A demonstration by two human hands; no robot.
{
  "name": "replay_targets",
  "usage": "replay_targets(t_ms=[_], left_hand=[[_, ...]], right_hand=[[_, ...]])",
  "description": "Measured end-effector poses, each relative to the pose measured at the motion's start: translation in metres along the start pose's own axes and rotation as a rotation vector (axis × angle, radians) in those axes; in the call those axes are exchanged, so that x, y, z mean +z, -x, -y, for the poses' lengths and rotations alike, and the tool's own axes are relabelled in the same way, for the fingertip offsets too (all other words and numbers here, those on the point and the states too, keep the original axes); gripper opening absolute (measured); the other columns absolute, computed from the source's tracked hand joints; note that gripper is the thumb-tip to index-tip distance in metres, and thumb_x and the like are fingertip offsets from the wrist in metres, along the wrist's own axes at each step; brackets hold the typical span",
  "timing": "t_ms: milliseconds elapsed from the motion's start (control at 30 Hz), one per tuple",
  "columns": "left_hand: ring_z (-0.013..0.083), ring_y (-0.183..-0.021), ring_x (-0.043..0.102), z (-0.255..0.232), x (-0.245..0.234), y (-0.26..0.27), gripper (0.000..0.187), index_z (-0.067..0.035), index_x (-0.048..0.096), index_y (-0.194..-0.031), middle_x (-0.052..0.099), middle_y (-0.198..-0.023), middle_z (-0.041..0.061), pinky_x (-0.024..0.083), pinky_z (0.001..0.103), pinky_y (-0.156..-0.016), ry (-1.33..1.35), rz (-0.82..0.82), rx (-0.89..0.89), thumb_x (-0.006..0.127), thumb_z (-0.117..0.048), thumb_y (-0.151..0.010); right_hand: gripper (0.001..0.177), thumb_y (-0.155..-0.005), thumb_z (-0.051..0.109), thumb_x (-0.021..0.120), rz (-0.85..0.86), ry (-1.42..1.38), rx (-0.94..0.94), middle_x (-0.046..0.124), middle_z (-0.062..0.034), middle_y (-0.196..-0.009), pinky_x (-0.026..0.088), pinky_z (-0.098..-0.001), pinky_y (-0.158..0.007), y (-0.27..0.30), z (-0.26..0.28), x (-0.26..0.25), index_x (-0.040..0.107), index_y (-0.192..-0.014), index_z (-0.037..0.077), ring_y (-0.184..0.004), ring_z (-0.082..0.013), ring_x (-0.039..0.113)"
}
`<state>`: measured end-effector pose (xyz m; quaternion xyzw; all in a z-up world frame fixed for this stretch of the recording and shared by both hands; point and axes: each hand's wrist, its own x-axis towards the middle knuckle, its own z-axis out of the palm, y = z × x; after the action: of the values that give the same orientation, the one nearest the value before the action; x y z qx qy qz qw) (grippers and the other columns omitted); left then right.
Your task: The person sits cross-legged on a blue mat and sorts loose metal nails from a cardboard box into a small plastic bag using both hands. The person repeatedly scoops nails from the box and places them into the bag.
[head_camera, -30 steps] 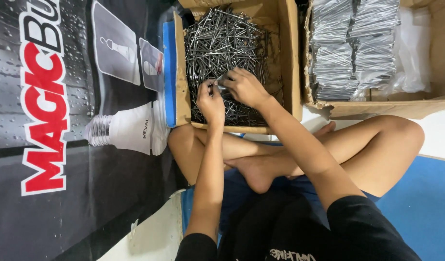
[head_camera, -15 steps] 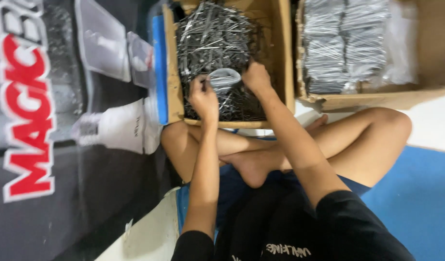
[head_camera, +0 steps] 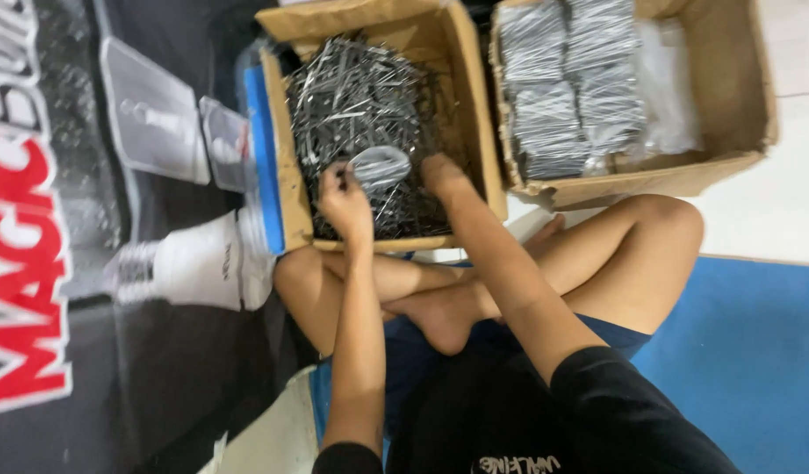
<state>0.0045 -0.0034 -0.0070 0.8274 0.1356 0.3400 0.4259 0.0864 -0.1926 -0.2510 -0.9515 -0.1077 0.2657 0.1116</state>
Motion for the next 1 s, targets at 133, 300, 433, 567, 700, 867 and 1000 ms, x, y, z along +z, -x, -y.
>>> replay_targets(t_ms=[133, 300, 433, 567, 700, 867, 1000], left_hand=[[0.0341, -0.079, 0.078, 0.0, -0.007, 0.002, 0.008, -0.013, 0.076, -0.098, 0.078, -0.088, 0.008, 0.062, 0.041, -0.071, -0.035, -0.011, 0.007, 0.081, -0.009, -0.093], [0.0333, -0.079, 0.079, -0.009, -0.005, 0.005, 0.004, -0.01, 0.077, -0.099, 0.078, -0.089, 0.009, 0.062, 0.04, -0.069, 0.005, 0.019, -0.05, 0.079, -0.009, -0.095], [0.0313, -0.079, 0.079, -0.005, -0.003, 0.003, 0.005, -0.013, 0.076, -0.098, 0.077, -0.088, 0.006, 0.062, 0.04, -0.07, -0.032, 0.014, -0.049, 0.079, -0.013, -0.094], [0.0272, -0.074, 0.078, -0.006, -0.003, 0.002, 0.003, -0.013, 0.076, -0.098, 0.076, -0.085, 0.002, 0.061, 0.037, -0.067, -0.03, 0.024, -0.074, 0.077, -0.013, -0.096], [0.0267, -0.073, 0.078, -0.005, -0.003, -0.002, 0.004, -0.014, 0.076, -0.099, 0.074, -0.082, 0.002, 0.061, 0.037, -0.066, -0.048, 0.029, -0.074, 0.077, -0.013, -0.095], [0.0228, -0.072, 0.078, 0.005, -0.003, 0.001, 0.002, -0.013, 0.074, -0.1, 0.075, -0.081, 0.001, 0.061, 0.034, -0.064, -0.018, 0.054, -0.056, 0.074, -0.011, -0.1], [0.0236, -0.083, 0.075, 0.004, -0.004, 0.002, 0.005, -0.01, 0.073, -0.105, 0.076, -0.103, 0.005, 0.058, 0.04, -0.074, -0.009, 0.123, -0.004, 0.07, -0.012, -0.103]], right_hand=[[0.024, -0.094, 0.005, 0.059, -0.456, 0.545, -0.107, 0.075, -0.0058, -0.075, 0.064, -0.034, -0.059, -0.004, -0.022, 0.041, 0.082, -0.089, 0.007, -0.08, -0.0253, 0.081], [0.032, -0.096, 0.001, 0.053, -0.181, 0.266, -0.033, 0.081, -0.0134, -0.084, 0.066, -0.0462, -0.062, 0.025, -0.009, -0.009, 0.084, -0.088, 0.007, -0.083, -0.0304, 0.082], [0.032, -0.097, 0.013, 0.055, 0.024, 0.289, 0.095, 0.075, -0.023, -0.109, 0.05, -0.0639, -0.063, 0.021, -0.002, -0.014, 0.085, -0.107, 0.006, -0.096, -0.0452, 0.075], [0.031, -0.098, 0.016, 0.055, 0.021, 0.299, 0.072, 0.084, -0.0113, -0.099, 0.054, -0.0566, -0.062, 0.034, -0.001, -0.038, 0.087, -0.101, 0.017, -0.097, -0.0347, 0.08], [0.034, -0.094, 0.017, 0.059, 0.196, 0.204, 0.067, 0.084, -0.0121, -0.112, 0.059, -0.0631, -0.079, 0.04, 0.001, -0.064, 0.084, -0.117, 0.014, -0.11, -0.038, 0.078], [0.043, -0.092, -0.002, 0.068, -0.46, -0.299, 0.274, 0.075, -0.0351, -0.1, 0.068, -0.0551, -0.074, 0.085, 0.017, -0.125, 0.059, -0.134, -0.011, -0.097, -0.0495, 0.078], [0.071, -0.102, -0.009, 0.062, -0.746, -0.769, 0.014, 0.077, -0.0304, -0.124, 0.061, -0.05, -0.103, 0.123, 0.047, -0.185, 0.022, -0.16, -0.004, -0.11, -0.0436, 0.079]])
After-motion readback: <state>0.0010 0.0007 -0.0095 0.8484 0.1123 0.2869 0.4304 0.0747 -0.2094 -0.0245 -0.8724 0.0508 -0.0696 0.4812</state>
